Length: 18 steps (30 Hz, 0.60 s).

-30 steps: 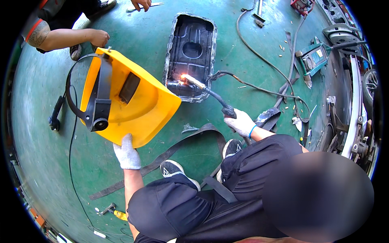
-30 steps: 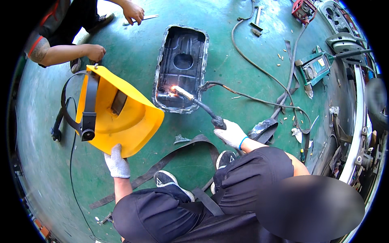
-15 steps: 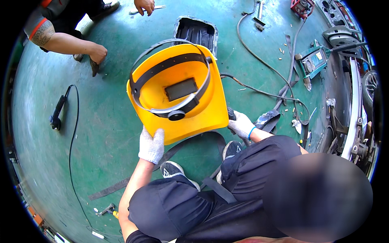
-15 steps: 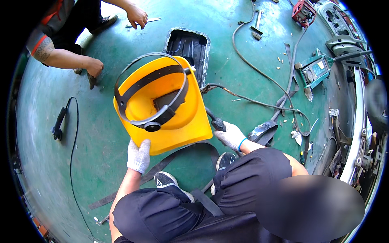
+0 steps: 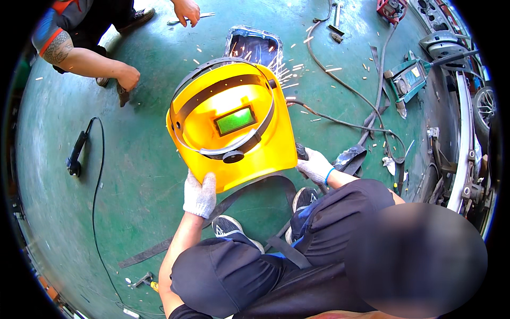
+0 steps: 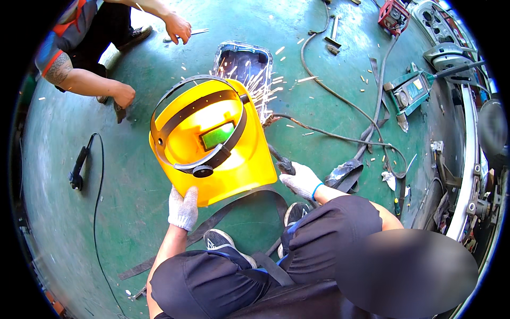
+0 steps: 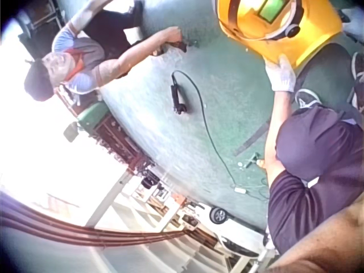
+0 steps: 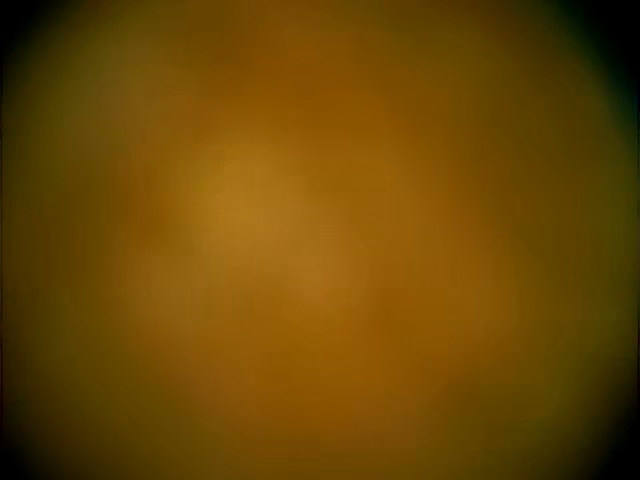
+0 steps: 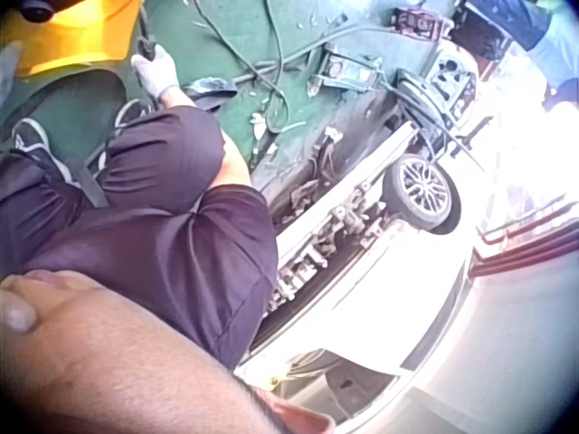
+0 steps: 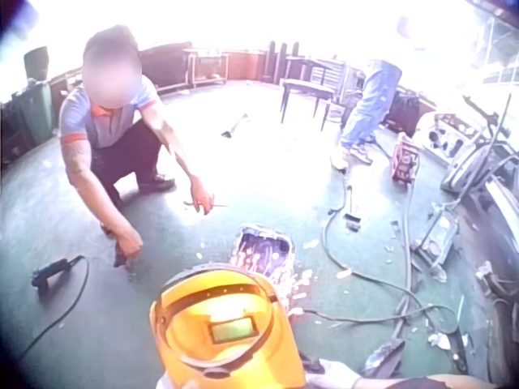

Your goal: The person welds a black metal part on the floor using a welding torch and a yellow face shield. They hold the part steady with gloved hands, apply the torch to create sparks, and adjust the shield for eye protection.

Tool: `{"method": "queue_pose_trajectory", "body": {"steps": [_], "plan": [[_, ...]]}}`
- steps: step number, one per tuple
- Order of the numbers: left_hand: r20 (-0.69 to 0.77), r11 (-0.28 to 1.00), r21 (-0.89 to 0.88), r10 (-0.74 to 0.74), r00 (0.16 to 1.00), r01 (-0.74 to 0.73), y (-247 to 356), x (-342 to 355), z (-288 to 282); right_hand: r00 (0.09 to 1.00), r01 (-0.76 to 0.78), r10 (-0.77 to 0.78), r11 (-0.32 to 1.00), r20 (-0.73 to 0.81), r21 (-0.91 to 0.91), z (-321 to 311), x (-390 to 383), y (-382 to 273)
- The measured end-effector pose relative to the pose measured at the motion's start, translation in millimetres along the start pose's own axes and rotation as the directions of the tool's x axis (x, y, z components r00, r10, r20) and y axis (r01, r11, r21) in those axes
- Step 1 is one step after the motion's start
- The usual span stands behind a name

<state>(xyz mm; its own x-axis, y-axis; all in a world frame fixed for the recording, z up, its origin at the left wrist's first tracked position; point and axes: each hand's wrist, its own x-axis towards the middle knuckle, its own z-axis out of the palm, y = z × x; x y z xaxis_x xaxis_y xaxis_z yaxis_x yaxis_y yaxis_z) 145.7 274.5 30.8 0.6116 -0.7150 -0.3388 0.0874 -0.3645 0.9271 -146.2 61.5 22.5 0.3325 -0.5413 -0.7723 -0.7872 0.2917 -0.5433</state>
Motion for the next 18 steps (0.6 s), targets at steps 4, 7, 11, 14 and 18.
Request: {"method": "queue_pose_trajectory", "body": {"steps": [4,7,11,14,18], "plan": [[-0.008,1.0,-0.017,-0.003,1.0,0.003,-6.8,0.7,-4.0,1.0,-0.022,0.022,1.0,0.012,-0.004,0.2,0.4,-2.2],[-0.022,0.987,-0.15,-0.059,0.998,0.055,-8.5,-0.7,-12.6,0.999,-0.008,0.007,1.0,0.031,0.027,-2.9,0.4,1.4],[-0.234,0.962,-0.262,-0.136,0.963,0.073,-6.4,-4.0,-35.8,0.999,0.043,-0.044,0.997,0.011,0.069,-3.2,3.2,16.0],[-0.403,0.949,-0.315,-0.115,0.908,-0.02,-21.5,-0.1,-60.4,0.999,0.034,-0.034,0.999,0.011,0.033,-3.3,-0.6,8.3],[-0.462,0.896,-0.438,-0.153,0.874,-0.075,-24.5,1.2,-72.4,1.0,0.026,-0.026,0.999,0.003,0.03,-6.1,-3.4,6.5]]}}
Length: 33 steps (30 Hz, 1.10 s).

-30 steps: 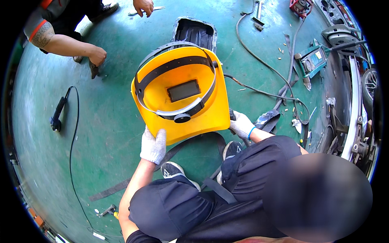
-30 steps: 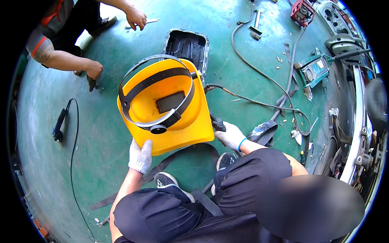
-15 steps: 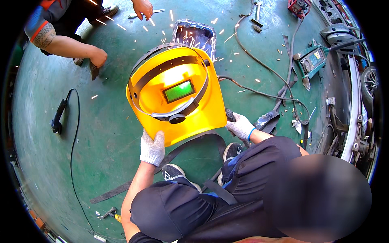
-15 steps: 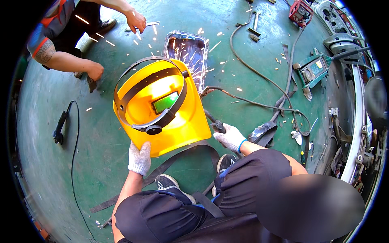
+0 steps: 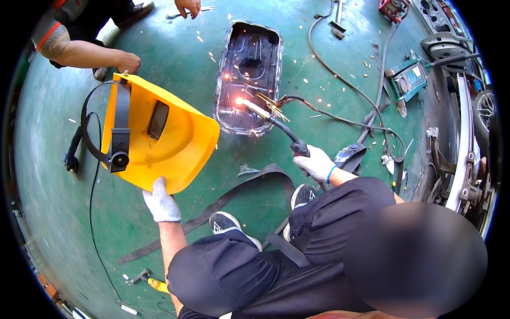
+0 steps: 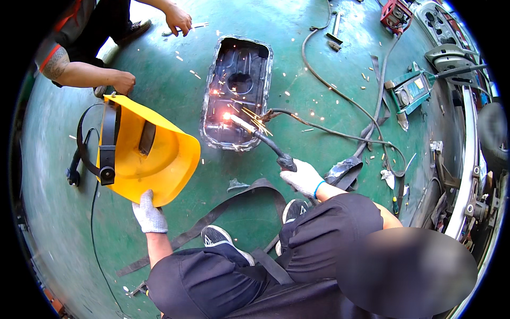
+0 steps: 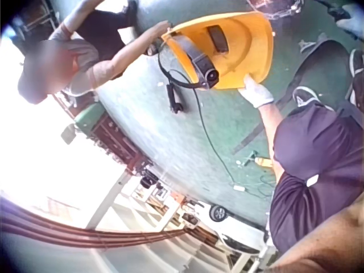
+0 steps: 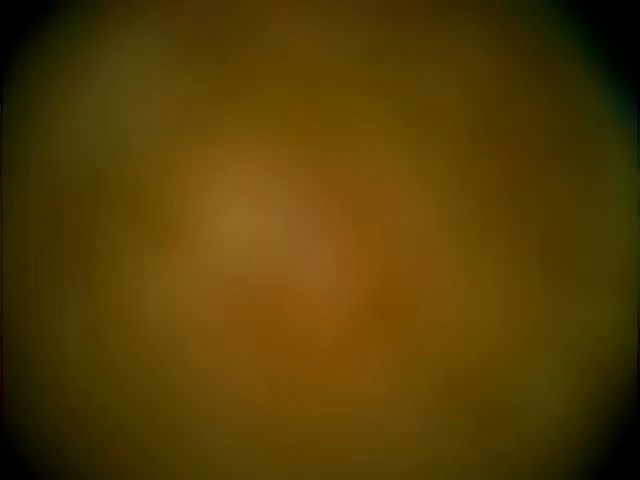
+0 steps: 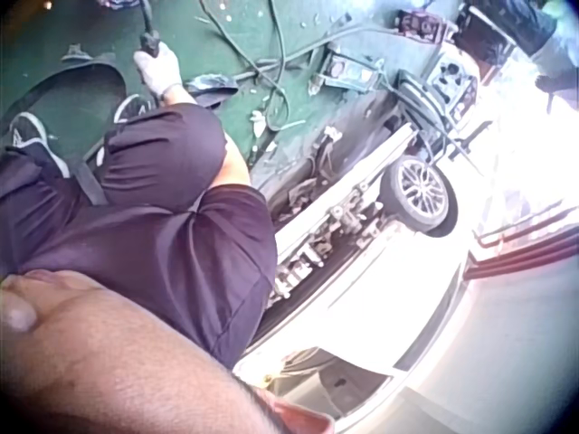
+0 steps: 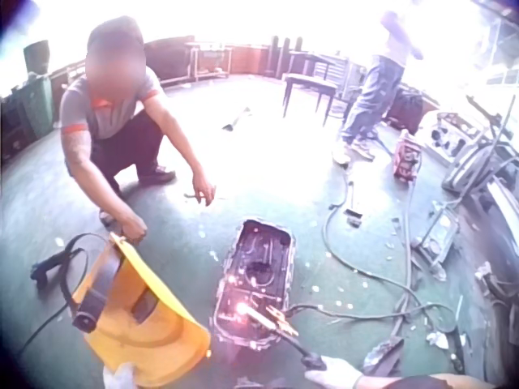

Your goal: The person welds a black metal part on the floor using a welding torch and a yellow face shield. They hold the part steady with gloved hands, apply the torch to create sparks, and adjust the shield for eye protection.

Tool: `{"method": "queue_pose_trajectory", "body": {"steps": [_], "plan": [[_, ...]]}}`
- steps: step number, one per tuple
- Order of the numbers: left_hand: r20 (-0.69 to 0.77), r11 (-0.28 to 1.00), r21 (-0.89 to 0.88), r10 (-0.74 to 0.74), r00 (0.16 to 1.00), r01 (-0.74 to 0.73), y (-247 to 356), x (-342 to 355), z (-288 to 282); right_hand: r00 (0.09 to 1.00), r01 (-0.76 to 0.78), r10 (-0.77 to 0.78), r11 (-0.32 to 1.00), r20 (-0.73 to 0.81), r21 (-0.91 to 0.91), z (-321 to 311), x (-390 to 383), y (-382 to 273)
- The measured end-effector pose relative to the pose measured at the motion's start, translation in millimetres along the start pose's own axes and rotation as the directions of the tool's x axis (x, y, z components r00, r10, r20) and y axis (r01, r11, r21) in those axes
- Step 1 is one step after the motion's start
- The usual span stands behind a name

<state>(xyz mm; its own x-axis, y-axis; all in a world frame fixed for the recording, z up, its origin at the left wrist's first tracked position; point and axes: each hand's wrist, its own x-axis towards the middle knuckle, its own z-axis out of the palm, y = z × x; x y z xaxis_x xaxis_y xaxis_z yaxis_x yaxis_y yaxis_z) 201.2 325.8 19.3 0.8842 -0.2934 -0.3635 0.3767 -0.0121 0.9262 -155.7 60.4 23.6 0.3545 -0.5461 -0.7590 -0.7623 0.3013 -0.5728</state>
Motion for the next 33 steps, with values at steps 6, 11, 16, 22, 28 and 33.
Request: {"method": "queue_pose_trajectory", "body": {"steps": [6,11,16,22,28,33], "plan": [[0.025,1.0,0.024,-0.02,0.999,0.02,0.9,-4.7,2.7,1.0,-0.011,0.01,1.0,-0.002,-0.022,1.7,-3.9,-7.4],[0.091,0.997,0.073,-0.034,0.995,0.028,-3.3,-5.5,10.9,1.0,-0.015,0.015,0.998,0.0,-0.06,-0.6,-6.0,-13.6],[0.114,0.998,0.051,-0.037,0.993,0.032,-3.0,-6.2,15.8,0.999,0.036,-0.036,0.998,-0.005,-0.047,-1.0,3.0,3.0],[0.115,0.995,0.094,-0.026,0.993,0.015,0.8,-8.5,14.2,1.0,0.03,-0.03,0.999,0.0,-0.031,-0.3,6.4,6.0],[0.39,0.945,0.324,-0.083,0.917,-0.052,-2.0,-25.8,43.4,1.0,0.005,-0.005,1.0,-0.006,-0.017,-2.4,5.1,5.8],[0.48,0.895,0.424,-0.094,0.872,-0.137,-7.1,-38.3,70.1,0.999,-0.041,0.041,0.999,0.021,-0.016,-0.1,6.9,-1.5]]}}
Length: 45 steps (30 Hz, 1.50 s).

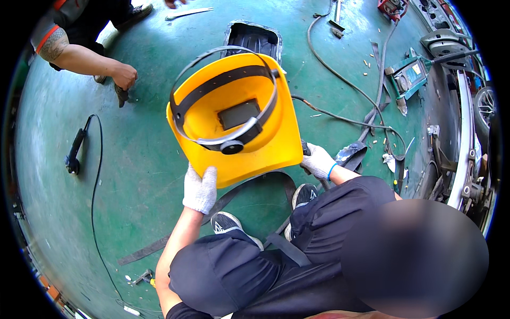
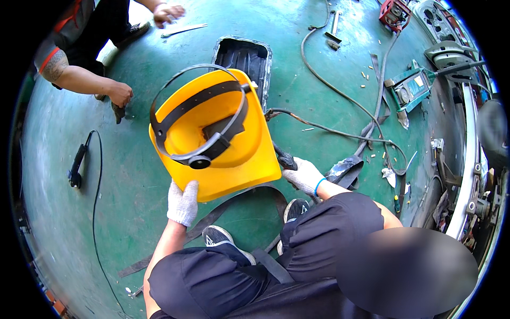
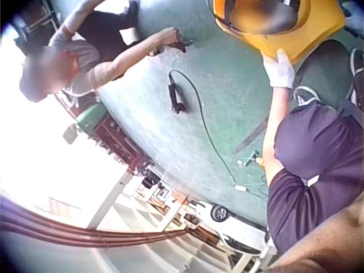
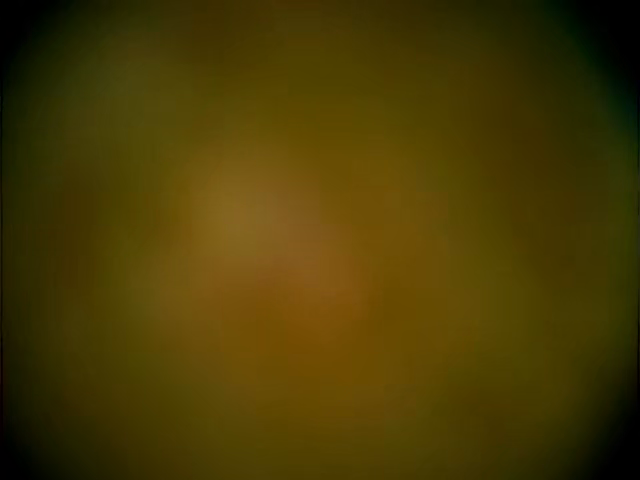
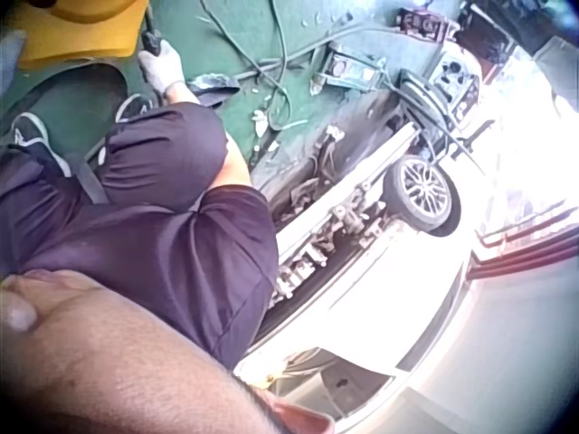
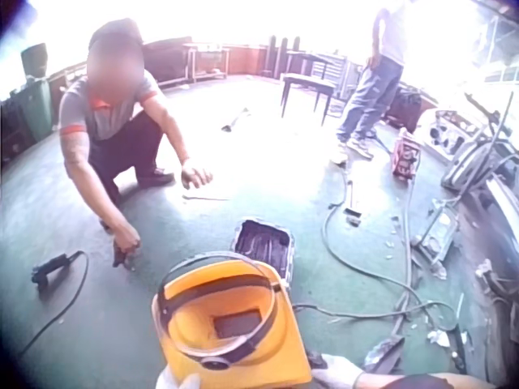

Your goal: The person welds a black metal part on the floor using a welding torch and a yellow face shield. They hold the part steady with gloved hands, apply the torch to create sparks, and adjust the shield for eye protection.

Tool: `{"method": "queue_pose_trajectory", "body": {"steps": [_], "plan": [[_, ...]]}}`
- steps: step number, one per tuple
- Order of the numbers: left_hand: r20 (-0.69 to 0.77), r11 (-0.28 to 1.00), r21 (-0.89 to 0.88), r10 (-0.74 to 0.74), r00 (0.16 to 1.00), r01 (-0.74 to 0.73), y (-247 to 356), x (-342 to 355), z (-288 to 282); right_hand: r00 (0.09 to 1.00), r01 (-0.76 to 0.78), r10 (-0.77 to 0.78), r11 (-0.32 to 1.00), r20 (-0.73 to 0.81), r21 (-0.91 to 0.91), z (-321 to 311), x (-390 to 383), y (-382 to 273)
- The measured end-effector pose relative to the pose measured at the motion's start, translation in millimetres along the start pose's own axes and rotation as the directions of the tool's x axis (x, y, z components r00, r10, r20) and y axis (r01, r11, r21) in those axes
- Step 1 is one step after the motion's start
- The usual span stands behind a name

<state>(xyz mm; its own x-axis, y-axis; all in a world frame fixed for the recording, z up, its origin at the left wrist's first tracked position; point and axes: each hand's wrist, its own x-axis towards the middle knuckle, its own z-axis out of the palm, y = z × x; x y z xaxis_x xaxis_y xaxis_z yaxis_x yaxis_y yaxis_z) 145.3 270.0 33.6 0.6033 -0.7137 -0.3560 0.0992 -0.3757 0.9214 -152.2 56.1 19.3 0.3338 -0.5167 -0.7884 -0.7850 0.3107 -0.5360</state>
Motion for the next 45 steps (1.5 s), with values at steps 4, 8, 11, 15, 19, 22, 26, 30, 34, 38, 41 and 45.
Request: {"method": "queue_pose_trajectory", "body": {"steps": [4,8,11,15,19,22,26,30,34,38,41,45], "plan": [[0.036,0.998,0.048,0.033,0.999,-0.034,1.0,3.2,6.1,1.0,0.017,-0.018,0.996,-0.007,-0.082,-2.1,-4.5,-9.0],[0.062,0.997,0.072,-0.006,0.998,0.001,3.9,2.3,3.5,1.0,0.018,-0.019,0.996,-0.005,-0.087,-3.9,2.3,3.8],[0.045,0.999,0.04,-0.006,0.999,0.004,10.2,-0.3,0.7,1.0,0.017,-0.018,0.999,-0.013,-0.044,-1.9,1.9,4.7],[-0.048,0.978,-0.207,-0.031,0.998,0.02,-4.5,3.1,-11.5,0.999,0.042,-0.043,0.998,0.015,0.053,-4.6,-1.4,3.0],[-0.288,0.96,-0.275,-0.033,0.957,-0.05,-5.7,2.1,-36.9,1.0,0.025,-0.025,0.999,0.004,0.02,-5.5,-7.1,0.0],[-0.422,0.924,-0.376,-0.105,0.901,-0.069,-18.8,3.1,-60.2,0.999,0.053,-0.054,0.998,0.004,0.028,-4.7,-5.5,4.6],[-0.452,0.877,-0.473,-0.157,0.878,-0.086,-18.0,1.3,-68.6,0.998,0.063,-0.063,0.998,0.002,0.002,-6.3,-5.3,5.4],[-0.439,0.876,-0.472,-0.138,0.888,-0.097,-18.2,0.2,-67.7,0.998,0.063,-0.063,0.998,-0.002,-0.008,-5.7,-9.2,-0.7],[-0.391,0.904,-0.424,-0.129,0.911,-0.054,-20.0,2.7,-61.9,0.997,0.071,-0.071,0.997,-0.004,-0.021,-6.5,-7.4,2.7],[-0.299,0.957,-0.29,-0.081,0.951,-0.009,-13.7,0.9,-46.3,0.997,0.081,-0.081,0.996,-0.001,-0.038,-7.6,-1.6,7.2],[-0.148,0.983,-0.184,-0.046,0.988,0.018,-13.0,-0.2,-32.5,0.995,0.095,-0.095,0.995,-0.005,-0.03,-7.4,3.0,13.6],[-0.002,0.993,-0.107,-0.04,0.999,0.04,-4.7,4.0,1.5,0.999,0.043,-0.043,0.999,-0.02,0.006,-8.4,-1.1,10.1]]}}
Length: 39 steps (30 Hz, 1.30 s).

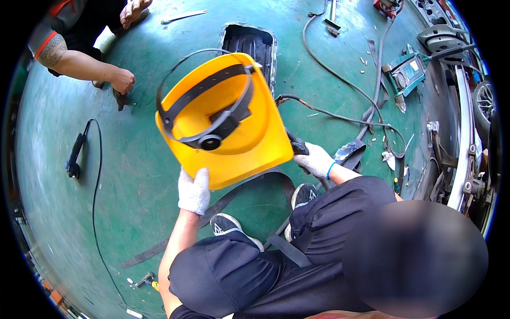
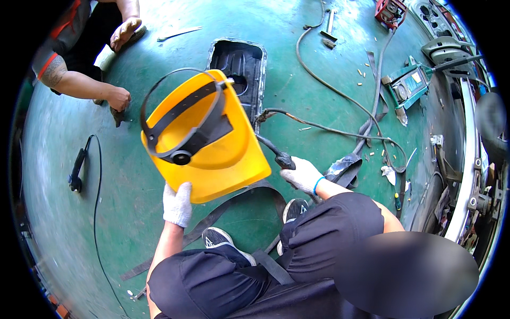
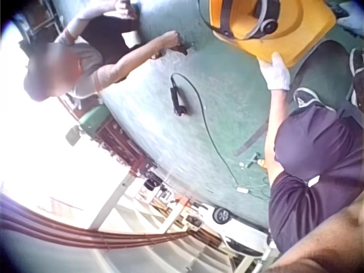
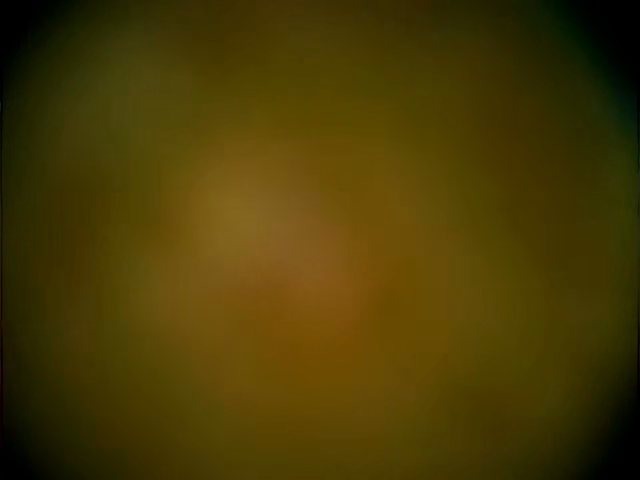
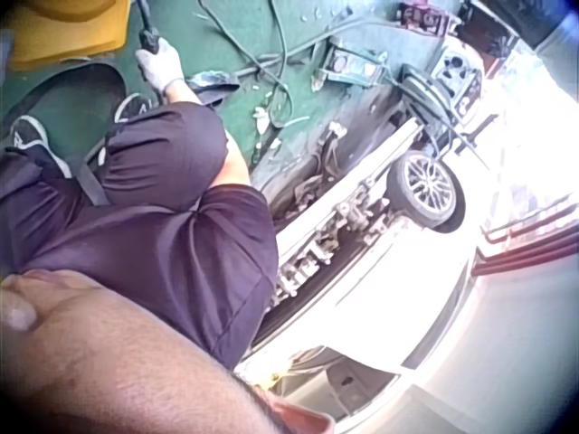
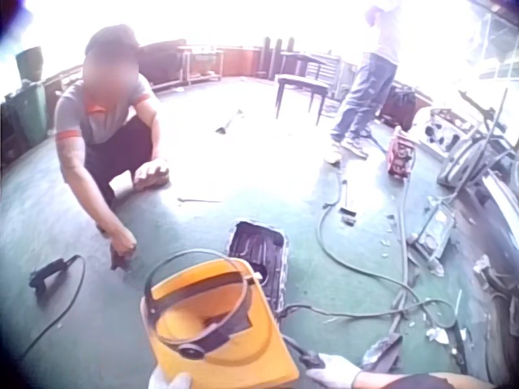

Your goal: The person welds a black metal part on the floor using a welding torch and a yellow face shield. They hold the part steady with gloved hands, apply the torch to create sparks, and adjust the shield for eye protection.

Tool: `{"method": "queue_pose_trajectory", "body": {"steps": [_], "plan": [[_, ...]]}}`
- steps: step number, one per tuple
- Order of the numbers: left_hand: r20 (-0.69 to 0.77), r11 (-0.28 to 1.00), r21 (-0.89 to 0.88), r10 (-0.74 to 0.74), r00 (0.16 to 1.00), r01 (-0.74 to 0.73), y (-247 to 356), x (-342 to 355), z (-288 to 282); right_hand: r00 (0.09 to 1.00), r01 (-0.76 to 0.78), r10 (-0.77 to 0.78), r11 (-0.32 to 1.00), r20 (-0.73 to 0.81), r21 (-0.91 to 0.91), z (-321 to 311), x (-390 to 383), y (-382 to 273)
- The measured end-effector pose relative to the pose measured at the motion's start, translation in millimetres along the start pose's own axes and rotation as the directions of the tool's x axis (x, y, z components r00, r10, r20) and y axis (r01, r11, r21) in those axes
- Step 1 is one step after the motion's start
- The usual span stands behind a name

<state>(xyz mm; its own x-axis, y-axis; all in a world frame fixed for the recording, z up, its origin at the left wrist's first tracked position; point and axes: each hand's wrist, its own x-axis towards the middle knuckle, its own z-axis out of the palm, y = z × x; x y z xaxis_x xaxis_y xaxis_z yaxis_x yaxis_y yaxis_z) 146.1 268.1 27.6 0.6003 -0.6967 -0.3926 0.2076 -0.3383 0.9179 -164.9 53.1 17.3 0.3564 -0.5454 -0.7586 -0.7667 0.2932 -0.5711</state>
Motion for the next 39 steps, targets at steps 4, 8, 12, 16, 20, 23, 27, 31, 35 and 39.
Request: {"method": "queue_pose_trajectory", "body": {"steps": [4,8,12,16,20,23,27,31,35,39], "plan": [[0.043,0.979,0.201,0.014,0.999,-0.022,14.1,-3.5,9.3,0.999,-0.028,0.028,1.0,0.027,-0.01,2.5,5.7,0.4],[0.053,0.985,0.171,0.002,0.999,-0.011,8.1,-0.5,9.7,1.0,-0.02,0.02,1.0,0.02,-0.022,2.7,4.2,-0.8],[0.076,0.999,0.046,-0.009,0.997,0.006,-3.2,2.2,5.8,0.999,-0.025,0.026,0.999,0.025,-0.044,2.3,7.3,2.5],[0.014,1.0,0.0,0.01,1.0,-0.01,3.9,1.1,4.5,1.0,-0.02,0.021,0.999,0.021,-0.031,2.1,8.7,4.1],[-0.149,0.99,-0.144,-0.012,0.989,-0.01,-5.3,4.5,-22.7,1.0,0.025,-0.024,0.999,0.015,-0.039,0.1,-0.4,-4.6],[-0.319,0.962,-0.258,0.001,0.948,-0.088,-8.8,8.4,-41.4,1.0,0.014,-0.014,1.0,0.015,0.003,1.0,-0.1,-0.6],[-0.43,0.919,-0.38,-0.081,0.899,-0.099,-6.3,9.2,-54.7,0.999,0.041,-0.041,0.999,0.014,-0.028,-0.4,0.1,1.9],[-0.437,0.897,-0.43,-0.109,0.893,-0.101,0.9,4.8,-54.7,0.999,0.037,-0.037,0.998,0.012,-0.042,-0.3,-1.1,-2.6],[-0.395,0.921,-0.38,-0.074,0.916,-0.089,-5.0,4.8,-53.0,0.999,0.036,-0.036,0.998,0.02,-0.041,0.6,0.5,-0.9],[-0.263,0.979,-0.191,0.014,0.965,-0.066,-5.7,2.8,-42.5,0.999,0.032,-0.031,0.999,0.01,-0.044,1.9,3.7,2.4]]}}
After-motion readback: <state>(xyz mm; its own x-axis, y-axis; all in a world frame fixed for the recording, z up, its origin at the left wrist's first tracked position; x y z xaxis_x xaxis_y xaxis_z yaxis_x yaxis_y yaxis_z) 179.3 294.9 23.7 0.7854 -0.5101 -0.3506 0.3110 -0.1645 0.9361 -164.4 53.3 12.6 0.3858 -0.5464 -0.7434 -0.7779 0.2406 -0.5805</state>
